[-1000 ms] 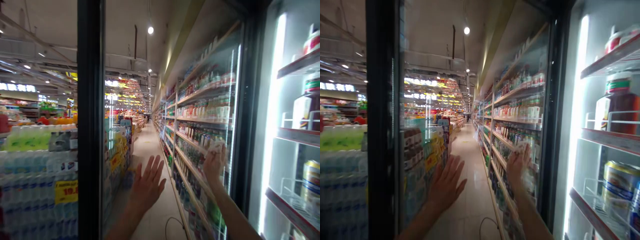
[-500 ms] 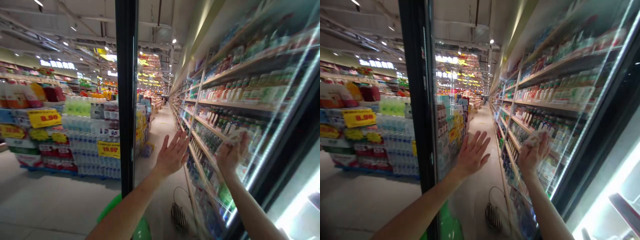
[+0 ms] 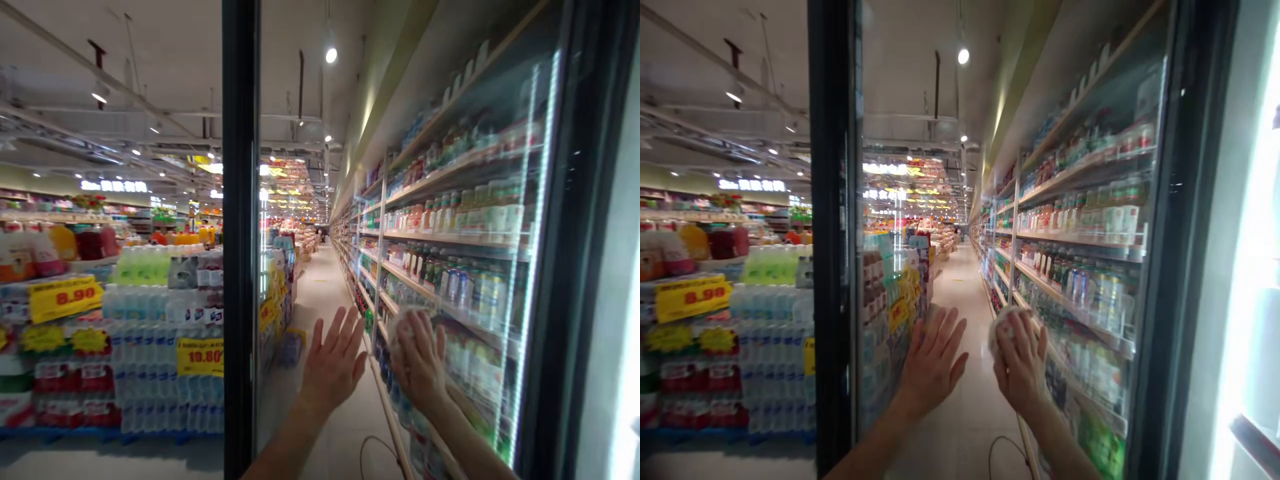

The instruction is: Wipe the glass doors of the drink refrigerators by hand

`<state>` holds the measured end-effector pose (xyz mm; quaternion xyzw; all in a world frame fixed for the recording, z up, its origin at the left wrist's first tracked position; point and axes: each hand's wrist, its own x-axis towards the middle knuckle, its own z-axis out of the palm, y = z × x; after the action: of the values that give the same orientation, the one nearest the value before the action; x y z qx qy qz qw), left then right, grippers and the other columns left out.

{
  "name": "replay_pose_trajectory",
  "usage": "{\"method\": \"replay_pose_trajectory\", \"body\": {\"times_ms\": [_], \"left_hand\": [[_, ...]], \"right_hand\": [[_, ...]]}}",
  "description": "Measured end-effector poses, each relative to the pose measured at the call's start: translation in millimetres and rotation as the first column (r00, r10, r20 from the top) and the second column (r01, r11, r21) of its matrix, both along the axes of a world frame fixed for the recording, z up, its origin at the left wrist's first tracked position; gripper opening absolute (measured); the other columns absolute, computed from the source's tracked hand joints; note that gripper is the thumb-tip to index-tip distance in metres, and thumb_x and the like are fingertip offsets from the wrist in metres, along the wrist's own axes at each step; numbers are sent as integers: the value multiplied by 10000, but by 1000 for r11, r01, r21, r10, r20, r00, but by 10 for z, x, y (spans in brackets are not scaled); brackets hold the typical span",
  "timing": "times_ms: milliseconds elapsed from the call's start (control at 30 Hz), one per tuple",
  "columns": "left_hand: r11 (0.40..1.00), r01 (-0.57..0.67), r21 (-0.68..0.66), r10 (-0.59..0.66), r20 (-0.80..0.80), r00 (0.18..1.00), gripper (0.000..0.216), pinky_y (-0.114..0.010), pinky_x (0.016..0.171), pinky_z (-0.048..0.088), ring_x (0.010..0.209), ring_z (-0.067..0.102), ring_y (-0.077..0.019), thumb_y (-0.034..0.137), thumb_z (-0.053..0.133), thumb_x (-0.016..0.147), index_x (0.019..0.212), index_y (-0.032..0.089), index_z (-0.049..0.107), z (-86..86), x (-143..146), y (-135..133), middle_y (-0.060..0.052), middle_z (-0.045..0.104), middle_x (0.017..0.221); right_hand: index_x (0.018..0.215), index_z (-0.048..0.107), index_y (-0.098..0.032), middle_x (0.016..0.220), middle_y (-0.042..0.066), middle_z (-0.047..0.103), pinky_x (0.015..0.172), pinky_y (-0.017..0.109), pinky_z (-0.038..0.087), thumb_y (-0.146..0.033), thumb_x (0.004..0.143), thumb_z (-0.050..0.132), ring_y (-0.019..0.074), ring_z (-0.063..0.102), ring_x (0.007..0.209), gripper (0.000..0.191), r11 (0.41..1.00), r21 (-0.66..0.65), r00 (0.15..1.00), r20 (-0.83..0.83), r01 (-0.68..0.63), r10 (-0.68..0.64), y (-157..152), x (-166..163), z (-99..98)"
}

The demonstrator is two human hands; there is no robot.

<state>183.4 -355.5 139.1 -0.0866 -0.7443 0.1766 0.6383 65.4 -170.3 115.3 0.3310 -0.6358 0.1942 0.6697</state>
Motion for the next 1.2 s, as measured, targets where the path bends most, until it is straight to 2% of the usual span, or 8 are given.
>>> {"method": "replay_pose_trajectory", "body": {"times_ms": [67, 233, 433, 533, 667, 867, 1067, 1200], "left_hand": [[1000, 8, 1, -8, -6, 1000, 477, -414, 1154, 61, 1385, 177, -176, 372, 486, 846, 1288, 195, 466, -4, -8, -17, -29, 434, 1386], [1000, 7, 1, -7, -9, 1000, 488, -414, 1153, 65, 1382, 189, -177, 365, 494, 843, 1297, 192, 457, -28, -37, -53, -28, 426, 1392], [999, 32, 5, -32, -7, 999, 512, -413, 1149, 77, 1377, 207, -180, 369, 510, 832, 1307, 190, 445, -44, -85, -87, -45, 455, 1371], [998, 55, 23, -55, -2, 999, 518, -405, 1150, 66, 1379, 199, -163, 360, 516, 830, 1314, 194, 433, -38, -100, -93, -45, 480, 1351], [995, 88, 38, -88, -9, 996, 504, -394, 1149, 64, 1375, 211, -157, 347, 517, 831, 1304, 189, 446, -21, -109, -81, -56, 500, 1333], [990, 127, 57, -125, -30, 992, 498, -376, 1143, 101, 1342, 297, -165, 351, 496, 845, 1317, 205, 432, -11, -110, -79, -55, 527, 1307], [992, 114, 51, -113, -21, 993, 489, -381, 1144, 96, 1346, 288, -164, 337, 488, 846, 1314, 206, 434, -14, -109, -63, -60, 524, 1309], [993, 111, 41, -110, -26, 994, 500, -403, 1138, 121, 1339, 306, -186, 346, 483, 844, 1319, 201, 427, -9, -117, -66, -69, 516, 1317]], "right_hand": [[1281, 432, -228, 1393, 135, 410, 1052, 580, 228, -236, 823, 471, 298, 322, 1328, 460, 999, 41, 999, -34, 30, -29, 49, -56, -15], [1304, 427, -70, 1381, 255, 380, 973, 640, 283, -270, 850, 368, 372, 353, 1290, 500, 823, -541, 979, 188, 173, -83, 325, -290, 198], [1204, 502, -260, 1375, 88, 439, 1072, 545, 208, -212, 815, 461, 264, 325, 1327, 395, 989, 143, 998, -37, -35, 41, -107, 58, -56], [1257, 466, -218, 1366, 137, 437, 1037, 581, 239, -238, 834, 424, 293, 343, 1311, 426, 991, -125, 998, 33, 53, -50, 150, -150, -56], [1373, 336, -113, 1405, 236, 347, 976, 636, 284, -244, 869, 325, 347, 308, 1319, 521, 789, -577, 967, 243, 209, -79, 344, -277, 34], [1333, 378, -273, 1424, 103, 372, 1053, 583, 230, -163, 806, 462, 291, 295, 1341, 545, 991, 135, 1000, 27, -19, 15, -71, 55, -329], [1400, 281, -151, 1419, 233, 324, 971, 638, 290, -234, 874, 356, 339, 279, 1338, 537, 830, -514, 966, 233, 218, -109, 371, -247, -284], [1394, 293, -233, 1458, 152, 291, 1026, 593, 263, -187, 842, 411, 310, 234, 1363, 567, 979, -195, 987, 160, 58, -27, -61, 68, -313]]}}
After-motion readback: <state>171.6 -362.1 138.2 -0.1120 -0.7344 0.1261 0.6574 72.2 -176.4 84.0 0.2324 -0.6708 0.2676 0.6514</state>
